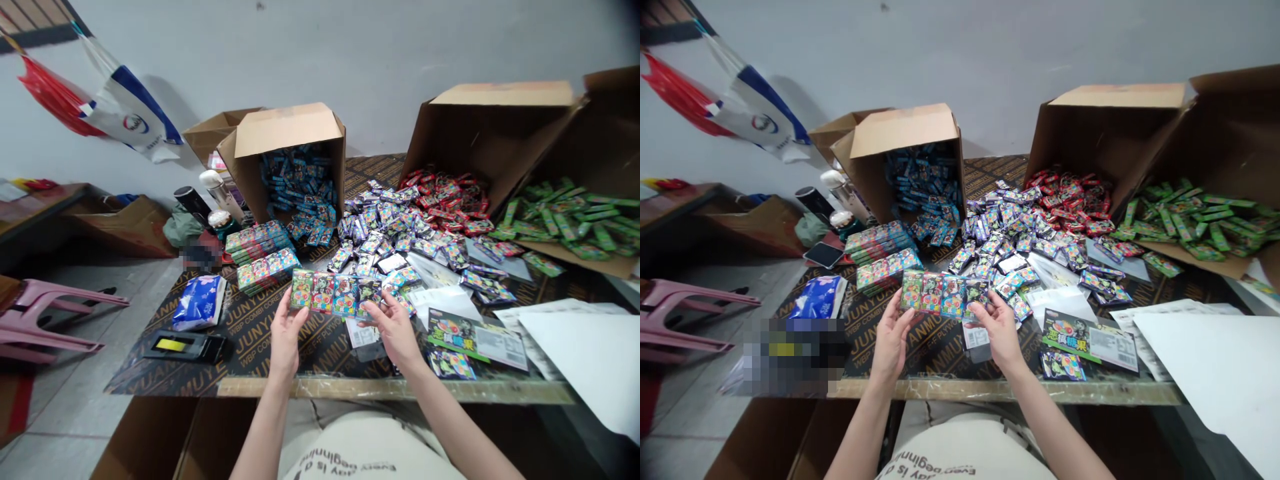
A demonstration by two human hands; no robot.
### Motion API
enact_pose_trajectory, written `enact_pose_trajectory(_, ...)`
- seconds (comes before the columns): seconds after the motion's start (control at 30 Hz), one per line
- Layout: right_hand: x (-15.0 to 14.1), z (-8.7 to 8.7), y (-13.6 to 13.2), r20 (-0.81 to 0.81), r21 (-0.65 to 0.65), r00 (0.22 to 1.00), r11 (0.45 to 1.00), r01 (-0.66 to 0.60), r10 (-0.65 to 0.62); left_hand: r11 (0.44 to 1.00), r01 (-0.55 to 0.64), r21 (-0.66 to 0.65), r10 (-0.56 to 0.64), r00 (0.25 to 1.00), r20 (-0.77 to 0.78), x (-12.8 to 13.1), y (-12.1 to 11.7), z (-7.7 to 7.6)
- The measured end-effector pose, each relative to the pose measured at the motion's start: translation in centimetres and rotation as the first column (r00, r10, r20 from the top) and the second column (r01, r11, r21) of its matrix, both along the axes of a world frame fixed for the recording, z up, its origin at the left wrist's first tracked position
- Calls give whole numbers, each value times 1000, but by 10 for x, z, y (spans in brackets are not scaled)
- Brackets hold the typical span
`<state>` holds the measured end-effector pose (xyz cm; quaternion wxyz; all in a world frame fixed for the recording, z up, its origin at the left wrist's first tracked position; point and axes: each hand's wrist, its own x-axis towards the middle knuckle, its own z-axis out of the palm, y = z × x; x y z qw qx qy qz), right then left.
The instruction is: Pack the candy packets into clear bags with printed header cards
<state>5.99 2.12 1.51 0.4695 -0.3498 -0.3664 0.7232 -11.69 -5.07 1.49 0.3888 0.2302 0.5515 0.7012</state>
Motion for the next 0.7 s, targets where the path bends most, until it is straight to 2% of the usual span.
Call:
enact_pose_trajectory(0.13, 0, 2, -3, 37, 63, 999, 998, 9, -12, 999, 26, -24, -26, 1000, -6, 2, 1, 0)
enact_pose_trajectory(0.2, 0, 2, -7, 137, 186, 990, 982, 15, -41, 999, 35, -28, -33, 999, 43, 9, 0, 3)
enact_pose_trajectory(0.23, 0, 1, -10, 206, 289, 976, 957, 15, -78, 999, 47, -21, -45, 995, 91, 14, 0, 5)
enact_pose_trajectory(0.27, -1, 0, -13, 275, 419, 954, 908, -7, -119, 997, 77, -5, -75, 985, 158, 19, 0, 8)
enact_pose_trajectory(0.3, -2, -2, -16, 332, 560, 929, 827, -57, -161, 992, 123, 20, -125, 962, 243, 25, 1, 11)
enact_pose_trajectory(0.37, -5, -7, -23, 401, 781, 888, 591, -202, -226, 969, 232, 91, -248, 864, 438, 36, 3, 16)
enact_pose_trajectory(0.4, -7, -9, -27, 421, 837, 874, 475, -272, -241, 953, 276, 127, -300, 791, 533, 39, 4, 19)
enact_pose_trajectory(0.43, -8, -11, -31, 439, 863, 864, 383, -330, -246, 939, 305, 157, -335, 715, 614, 41, 6, 20)
enact_pose_trajectory(0.47, -8, -12, -35, 455, 871, 855, 323, -369, -250, 930, 320, 180, -353, 645, 677, 41, 9, 22)
enact_pose_trajectory(0.5, -8, -13, -39, 466, 872, 848, 293, -393, -251, 925, 325, 199, -363, 590, 722, 40, 11, 23)
enact_pose_trajectory(0.57, -3, -11, -42, 480, 867, 834, 293, -403, -272, 917, 323, 234, -379, 524, 763, 36, 13, 24)
enact_pose_trajectory(0.6, 0, -9, -41, 481, 864, 822, 319, -388, -303, 913, 324, 249, -390, 511, 766, 33, 13, 24)
enact_pose_trajectory(0.63, 4, -6, -38, 484, 858, 803, 367, -359, -348, 904, 338, 261, -407, 499, 765, 31, 13, 25)
enact_pose_trajectory(0.7, 11, 0, -26, 486, 823, 756, 520, -228, -439, 865, 413, 284, -467, 458, 756, 29, 10, 26)
